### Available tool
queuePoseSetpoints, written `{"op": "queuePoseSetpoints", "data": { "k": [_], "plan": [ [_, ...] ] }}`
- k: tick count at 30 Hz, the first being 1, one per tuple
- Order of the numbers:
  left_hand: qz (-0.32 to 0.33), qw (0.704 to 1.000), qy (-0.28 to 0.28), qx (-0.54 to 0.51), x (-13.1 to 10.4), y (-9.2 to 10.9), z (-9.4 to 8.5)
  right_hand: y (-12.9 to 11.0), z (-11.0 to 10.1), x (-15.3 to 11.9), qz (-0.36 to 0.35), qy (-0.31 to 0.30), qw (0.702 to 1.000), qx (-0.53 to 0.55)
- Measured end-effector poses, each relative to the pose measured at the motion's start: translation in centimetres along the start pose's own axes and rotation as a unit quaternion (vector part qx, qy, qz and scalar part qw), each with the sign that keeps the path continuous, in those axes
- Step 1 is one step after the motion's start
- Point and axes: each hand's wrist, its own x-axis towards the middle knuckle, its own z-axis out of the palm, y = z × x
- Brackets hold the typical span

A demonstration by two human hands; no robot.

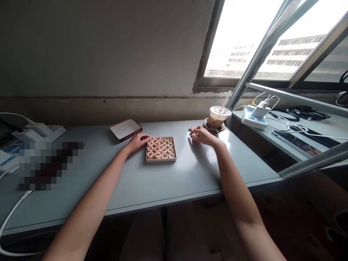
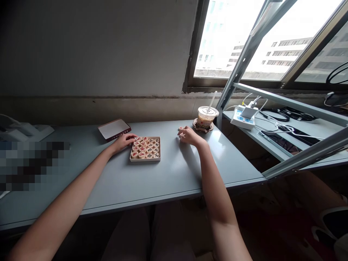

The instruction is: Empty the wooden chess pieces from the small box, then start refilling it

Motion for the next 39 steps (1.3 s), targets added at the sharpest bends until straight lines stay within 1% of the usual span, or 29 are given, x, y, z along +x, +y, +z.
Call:
{"op": "queuePoseSetpoints", "data": {
  "k": [2,4,6,7,9,11,14,16,18,20,22,23,25,27,31,34,36,38,39],
  "plan": [
    [-0.003,1.0,0.004,0.001,0.0,0.1,0.0,-0.4,0.0,0.0,-0.001,-0.001,0.999,0.041],
    [-0.008,1.0,0.004,-0.004,0.0,0.1,0.1,-1.8,0.5,0.3,-0.046,0.003,0.995,0.087],
    [-0.011,1.0,-0.001,-0.012,0.0,0.2,0.1,-3.9,1.7,1.0,-0.109,0.038,0.988,0.101],
    [-0.011,1.0,-0.002,-0.015,0.0,0.2,0.1,-5.1,2.5,1.5,-0.132,0.053,0.986,0.09],
    [-0.009,1.0,0.001,-0.017,0.0,0.3,0.1,-7.5,4.2,2.5,-0.157,0.054,0.986,0.031],
    [-0.005,1.0,0.006,-0.015,0.0,0.3,0.0,-9.6,5.5,3.5,-0.171,0.019,0.984,-0.043],
    [0.006,1.0,0.007,-0.011,0.1,0.1,0.0,-11.7,6.2,4.7,-0.18,-0.02,0.978,-0.103],
    [0.01,1.0,0.006,-0.009,0.1,-0.2,0.0,-12.3,6.1,5.0,-0.188,-0.02,0.976,-0.107],
    [0.009,1.0,0.007,-0.01,0.2,-0.4,0.1,-12.2,6.0,4.9,-0.19,-0.01,0.979,-0.074],
    [0.007,1.0,0.009,-0.016,0.2,-0.6,0.2,-11.8,5.8,4.7,-0.178,0.007,0.984,-0.011],
    [0.01,1.0,0.007,-0.022,0.2,-0.7,0.3,-10.9,5.5,4.5,-0.16,0.036,0.985,0.044],
    [0.012,1.0,0.006,-0.023,0.2,-0.7,0.3,-10.4,5.2,4.4,-0.147,0.057,0.986,0.055],
    [0.018,1.0,0.01,-0.024,0.2,-0.7,0.3,-9.1,4.7,4.1,-0.104,0.103,0.989,0.033],
    [0.019,0.999,0.019,-0.02,0.2,-0.7,0.3,-7.5,4.1,3.9,-0.044,0.135,0.99,-0.025],
    [0.022,0.999,0.025,-0.008,0.1,-0.6,0.3,-4.3,3.7,3.3,0.059,0.156,0.978,-0.129],
    [0.013,1.0,0.027,-0.001,0.0,-0.5,0.2,-3.2,3.9,3.0,0.105,0.173,0.965,-0.166],
    [0.012,1.0,0.028,0.002,0.0,-0.4,0.2,-3.7,4.0,2.9,0.094,0.177,0.967,-0.156],
    [0.019,0.999,0.028,0.005,-0.1,-0.3,0.2,-5.0,4.1,3.0,0.034,0.157,0.982,-0.1],
    [0.022,0.999,0.026,0.007,-0.1,-0.3,0.1,-5.9,4.2,3.1,-0.01,0.131,0.99,-0.059]
  ]
}}
